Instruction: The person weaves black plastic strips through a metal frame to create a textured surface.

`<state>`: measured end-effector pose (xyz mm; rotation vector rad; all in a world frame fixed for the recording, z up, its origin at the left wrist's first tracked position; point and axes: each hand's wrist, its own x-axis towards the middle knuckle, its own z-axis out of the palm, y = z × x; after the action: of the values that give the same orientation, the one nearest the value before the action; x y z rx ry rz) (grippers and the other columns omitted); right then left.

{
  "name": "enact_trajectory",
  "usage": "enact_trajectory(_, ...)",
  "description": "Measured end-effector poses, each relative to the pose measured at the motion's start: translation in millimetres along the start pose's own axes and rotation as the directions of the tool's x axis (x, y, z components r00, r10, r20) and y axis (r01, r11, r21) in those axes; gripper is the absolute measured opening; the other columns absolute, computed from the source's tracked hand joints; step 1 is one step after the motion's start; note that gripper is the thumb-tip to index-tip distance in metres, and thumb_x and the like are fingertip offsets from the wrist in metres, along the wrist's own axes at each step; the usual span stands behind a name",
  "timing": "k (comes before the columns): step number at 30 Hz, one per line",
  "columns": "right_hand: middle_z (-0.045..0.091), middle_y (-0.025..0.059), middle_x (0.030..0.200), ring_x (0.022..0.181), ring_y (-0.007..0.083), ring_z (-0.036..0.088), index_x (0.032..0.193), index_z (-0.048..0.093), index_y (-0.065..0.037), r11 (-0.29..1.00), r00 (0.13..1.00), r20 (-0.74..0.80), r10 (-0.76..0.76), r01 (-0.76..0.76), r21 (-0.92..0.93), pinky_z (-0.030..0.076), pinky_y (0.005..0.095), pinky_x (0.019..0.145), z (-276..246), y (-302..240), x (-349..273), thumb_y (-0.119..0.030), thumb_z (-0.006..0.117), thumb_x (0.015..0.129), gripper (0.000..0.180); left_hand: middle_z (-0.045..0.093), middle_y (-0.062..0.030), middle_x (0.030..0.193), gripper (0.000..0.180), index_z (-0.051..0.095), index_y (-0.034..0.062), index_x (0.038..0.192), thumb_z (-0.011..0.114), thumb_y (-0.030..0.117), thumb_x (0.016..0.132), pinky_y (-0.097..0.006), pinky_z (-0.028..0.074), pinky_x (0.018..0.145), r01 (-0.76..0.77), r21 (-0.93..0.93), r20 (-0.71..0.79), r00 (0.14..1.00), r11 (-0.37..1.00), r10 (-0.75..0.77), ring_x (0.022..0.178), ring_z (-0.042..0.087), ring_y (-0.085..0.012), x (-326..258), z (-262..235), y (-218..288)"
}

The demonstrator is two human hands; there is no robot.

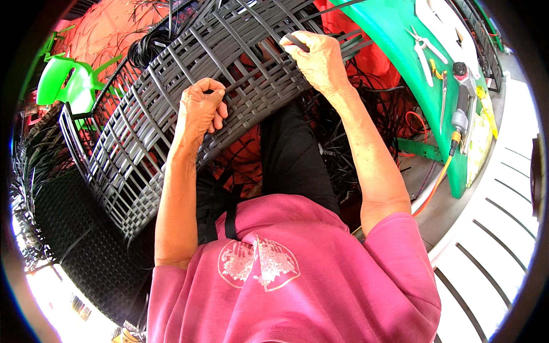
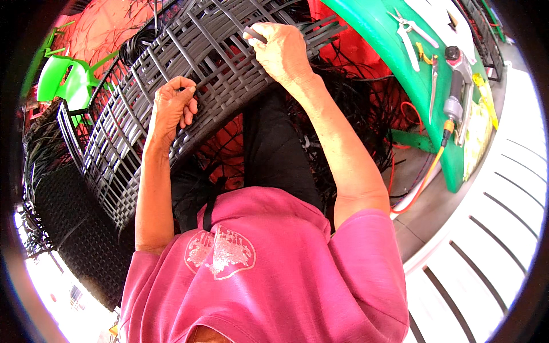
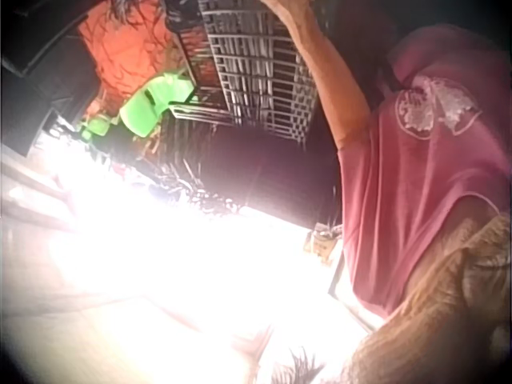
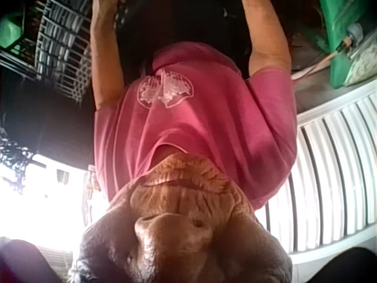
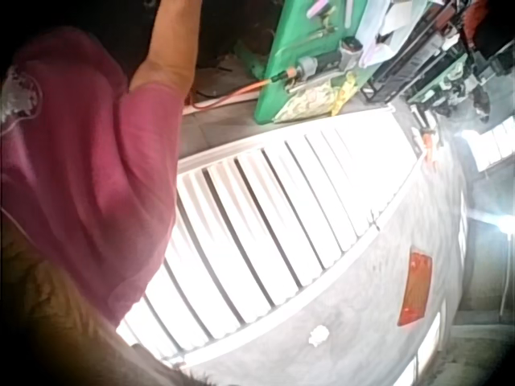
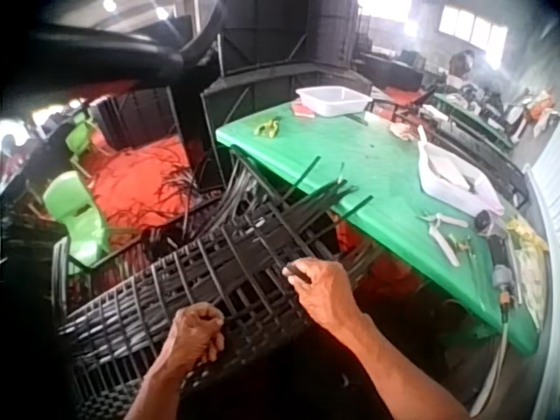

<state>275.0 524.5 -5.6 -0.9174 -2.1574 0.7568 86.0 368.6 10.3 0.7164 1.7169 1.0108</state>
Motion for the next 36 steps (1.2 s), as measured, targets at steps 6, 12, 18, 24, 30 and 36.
enact_trajectory(6,0.065,0.0146,0.078,0.070,0.0295,0.064,0.089,0.067,-0.004,0.970,0.966,-0.157,0.207,-0.182,0.160,0.049,0.0338,0.063,1,-11,-9,-0.009,0.064,0.078,0.013,0.056,-0.0024,0.055,0.013,0.057,0.0032,0.092,0.053,0.015,0.090,-0.018,0.029,0.031,0.013,0.024,-0.035,0.999,1.000,-0.012,0.036,0.045,-0.0055,-1,5,4)
enact_trajectory(12,0.065,0.0154,0.077,0.071,0.0293,0.064,0.088,0.066,-0.003,0.956,0.942,-0.171,0.289,-0.273,0.110,0.049,0.0332,0.063,2,-10,-29,-0.008,0.064,0.078,0.011,0.056,-0.0038,0.053,0.013,0.058,0.0025,0.088,0.051,0.013,0.089,-0.022,0.032,0.033,0.059,0.153,-0.072,0.996,0.986,-0.048,0.036,0.045,-0.0067,-2,11,15)
enact_trajectory(18,0.066,0.0117,0.092,0.081,0.0305,0.064,0.099,0.066,-0.007,0.988,0.986,-0.089,-0.142,0.147,0.049,0.052,0.0358,0.069,19,-10,-25,0.000,0.060,0.073,0.027,0.053,-0.0022,0.051,0.012,0.058,0.0037,0.088,0.052,0.014,0.089,-0.020,0.026,0.032,0.017,0.176,-0.098,0.995,0.984,0.000,0.035,0.040,-0.0043,0,17,17)
enact_trajectory(24,0.064,0.0186,0.097,0.083,0.0360,0.061,0.113,0.057,-0.006,0.944,0.870,0.487,-0.071,0.217,-0.249,0.051,0.0402,0.070,15,-26,7,0.000,0.058,0.077,0.037,0.054,-0.0021,0.053,0.013,0.060,0.0037,0.094,0.052,0.013,0.089,-0.020,0.027,0.033,0.010,0.094,-0.140,0.990,0.996,0.003,0.036,0.041,-0.0045,-3,15,17)
enact_trajectory(30,0.058,-0.0033,0.078,0.061,0.0006,0.045,0.121,0.056,-0.007,0.727,0.844,0.516,0.146,-0.446,0.523,0.037,0.0166,0.052,5,1,16,-0.009,0.066,0.079,0.043,0.065,-0.0105,0.077,0.024,0.057,-0.0035,0.108,0.048,0.008,0.089,-0.021,0.039,0.041,-0.430,0.156,-0.186,0.871,0.889,0.454,0.047,0.050,-0.0075,10,27,39)
enact_trajectory(36,0.042,-0.0086,0.063,0.046,-0.0004,0.028,0.122,0.054,-0.008,0.465,0.808,0.581,0.094,-0.552,0.692,0.019,0.0171,0.041,3,17,22,-0.006,0.063,0.083,0.040,0.065,-0.0069,0.085,0.039,0.050,-0.0025,0.120,0.056,0.014,0.086,-0.019,0.042,0.041,-0.389,0.234,0.290,0.903,0.891,0.318,0.053,0.057,-0.0078,52,41,56)
